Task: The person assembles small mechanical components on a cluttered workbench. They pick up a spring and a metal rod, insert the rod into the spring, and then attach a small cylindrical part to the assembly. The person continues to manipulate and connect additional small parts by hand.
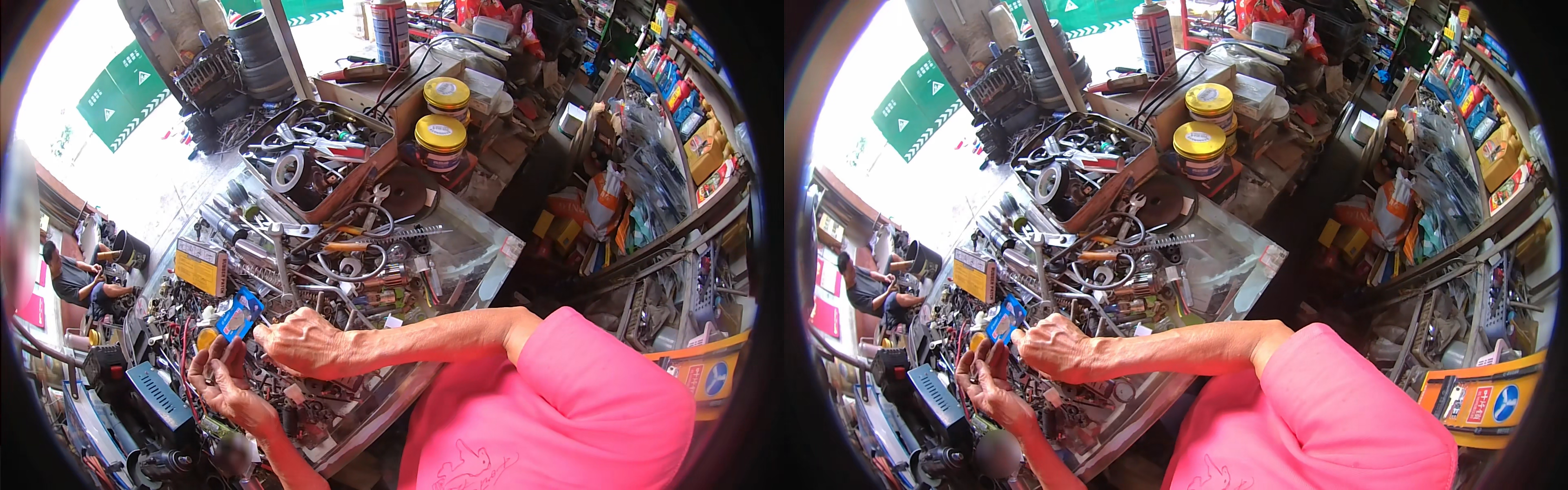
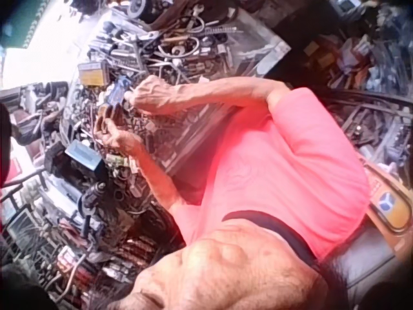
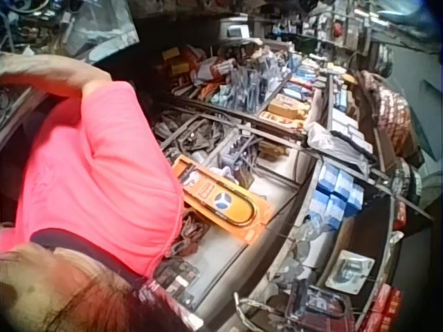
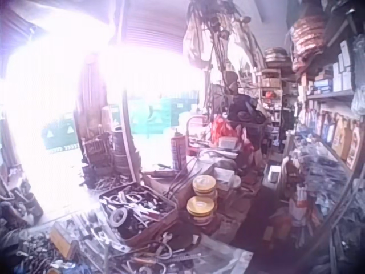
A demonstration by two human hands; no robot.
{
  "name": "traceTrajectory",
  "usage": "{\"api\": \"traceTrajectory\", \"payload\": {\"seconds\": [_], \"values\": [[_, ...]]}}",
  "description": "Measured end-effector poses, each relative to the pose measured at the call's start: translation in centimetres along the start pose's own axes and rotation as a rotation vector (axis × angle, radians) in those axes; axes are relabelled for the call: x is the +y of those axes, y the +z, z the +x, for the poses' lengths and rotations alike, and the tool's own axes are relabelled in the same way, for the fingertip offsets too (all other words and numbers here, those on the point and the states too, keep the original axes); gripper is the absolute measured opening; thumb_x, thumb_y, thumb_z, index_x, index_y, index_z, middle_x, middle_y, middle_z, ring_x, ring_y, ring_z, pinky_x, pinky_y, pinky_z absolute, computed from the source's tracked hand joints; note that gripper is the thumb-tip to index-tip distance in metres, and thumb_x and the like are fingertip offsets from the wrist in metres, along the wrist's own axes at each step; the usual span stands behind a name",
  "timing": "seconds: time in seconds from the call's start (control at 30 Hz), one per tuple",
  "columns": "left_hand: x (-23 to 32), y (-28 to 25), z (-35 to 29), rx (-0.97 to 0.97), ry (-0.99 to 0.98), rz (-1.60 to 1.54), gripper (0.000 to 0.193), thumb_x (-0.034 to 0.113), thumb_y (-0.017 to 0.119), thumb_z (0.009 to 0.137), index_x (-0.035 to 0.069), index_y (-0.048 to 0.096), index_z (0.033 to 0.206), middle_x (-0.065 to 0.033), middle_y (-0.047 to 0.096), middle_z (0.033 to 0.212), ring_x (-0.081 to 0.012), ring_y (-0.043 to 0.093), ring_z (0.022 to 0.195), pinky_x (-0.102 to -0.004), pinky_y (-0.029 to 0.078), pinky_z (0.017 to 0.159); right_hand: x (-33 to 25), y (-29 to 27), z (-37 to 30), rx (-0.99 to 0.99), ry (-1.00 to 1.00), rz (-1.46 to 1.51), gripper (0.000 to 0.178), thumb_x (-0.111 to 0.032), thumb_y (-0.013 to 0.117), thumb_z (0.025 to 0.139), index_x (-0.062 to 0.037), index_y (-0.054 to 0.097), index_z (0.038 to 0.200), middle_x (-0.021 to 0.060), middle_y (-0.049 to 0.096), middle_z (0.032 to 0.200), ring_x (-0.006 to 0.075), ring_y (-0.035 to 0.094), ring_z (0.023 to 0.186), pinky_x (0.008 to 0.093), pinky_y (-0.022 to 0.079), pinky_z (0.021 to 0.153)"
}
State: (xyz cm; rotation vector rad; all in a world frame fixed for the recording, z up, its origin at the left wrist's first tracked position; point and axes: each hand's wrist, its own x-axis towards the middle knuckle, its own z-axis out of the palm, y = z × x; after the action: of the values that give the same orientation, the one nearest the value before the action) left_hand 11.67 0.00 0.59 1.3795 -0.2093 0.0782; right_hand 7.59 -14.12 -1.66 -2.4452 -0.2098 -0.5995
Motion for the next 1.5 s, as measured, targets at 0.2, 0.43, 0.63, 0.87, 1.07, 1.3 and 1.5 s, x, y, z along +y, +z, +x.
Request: {"api": "traceTrajectory", "payload": {"seconds": [0.2,0.43,0.63,0.87,1.07,1.3,1.5], "values": [[0.5,1.0,-1.2,-0.03,0.027,0.221,0.029,0.021,0.049,0.101,0.002,0.043,0.123,-0.0095,0.064,0.08,-0.0112,0.058,0.054,-0.0219,0.047,0.052,0.3,-7.3,-0.8,-0.103,0.087,-0.105,0.024,-0.02,0.064,0.083,0.0005,0.053,0.089,0.0174,0.063,0.069,0.0319,0.067,0.064,0.042,0.053,0.054],[0.4,1.0,-2.5,-0.162,0.078,0.38,0.027,0.016,0.059,0.096,0.003,0.049,0.117,-0.004,0.061,0.073,-0.0065,0.053,0.052,-0.0197,0.04,0.045,4.1,-14.5,-5.4,-0.286,0.316,-0.31,0.034,-0.029,0.067,0.082,0.0008,0.055,0.093,0.0159,0.063,0.067,0.0326,0.067,0.068,0.0438,0.052,0.062],[-0.3,1.4,-3.0,-0.317,0.377,0.612,0.014,0.01,0.066,0.091,0.001,0.065,0.102,-0.0039,0.065,0.073,-0.0045,0.052,0.053,-0.0211,0.04,0.048,4.9,-15.1,-5.8,-0.114,0.28,-0.207,0.019,-0.026,0.067,0.083,-0.0072,0.067,0.082,0.0119,0.066,0.073,0.0329,0.066,0.072,0.0433,0.05,0.065],[-0.6,0.9,-2.7,-0.302,0.376,0.624,0.014,0.012,0.069,0.089,0.002,0.067,0.098,-0.0018,0.061,0.063,-0.0044,0.047,0.05,-0.0225,0.036,0.046,5.2,-16.8,-3.4,0.133,0.278,-0.059,0.021,-0.028,0.071,0.083,-0.0085,0.072,0.088,0.0133,0.064,0.068,0.0311,0.064,0.064,0.0405,0.047,0.058],[-0.3,1.1,-2.4,-0.318,0.463,0.659,0.015,0.013,0.07,0.089,0.002,0.067,0.099,-0.003,0.059,0.061,-0.0058,0.045,0.048,-0.0231,0.035,0.046,7.4,-18.5,-0.8,0.318,0.366,0.072,0.024,-0.024,0.072,0.084,-0.0011,0.07,0.077,0.01,0.057,0.055,0.0146,0.051,0.049,0.0343,0.041,0.052],[-0.1,1.3,-2.4,-0.344,0.498,0.675,0.014,0.012,0.069,0.088,0.002,0.067,0.098,-0.0059,0.064,0.069,-0.0097,0.052,0.05,-0.0249,0.04,0.047,10.6,-20.6,0.6,0.212,0.551,0.157,0.028,-0.027,0.072,0.088,-0.0028,0.071,0.074,-0.0046,0.054,0.056,0.0016,0.045,0.055,0.0247,0.036,0.049],[-0.2,1.0,-2.4,-0.374,0.508,0.731,0.014,0.01,0.069,0.088,0.002,0.065,0.1,-0.0087,0.066,0.074,-0.0127,0.055,0.051,-0.0267,0.042,0.048,5.2,-19.7,1.0,0.166,0.319,0.058,0.029,-0.031,0.069,0.084,-0.004,0.069,0.073,0.012,0.059,0.057,0.0206,0.058,0.053,0.0376,0.044,0.055]]}}
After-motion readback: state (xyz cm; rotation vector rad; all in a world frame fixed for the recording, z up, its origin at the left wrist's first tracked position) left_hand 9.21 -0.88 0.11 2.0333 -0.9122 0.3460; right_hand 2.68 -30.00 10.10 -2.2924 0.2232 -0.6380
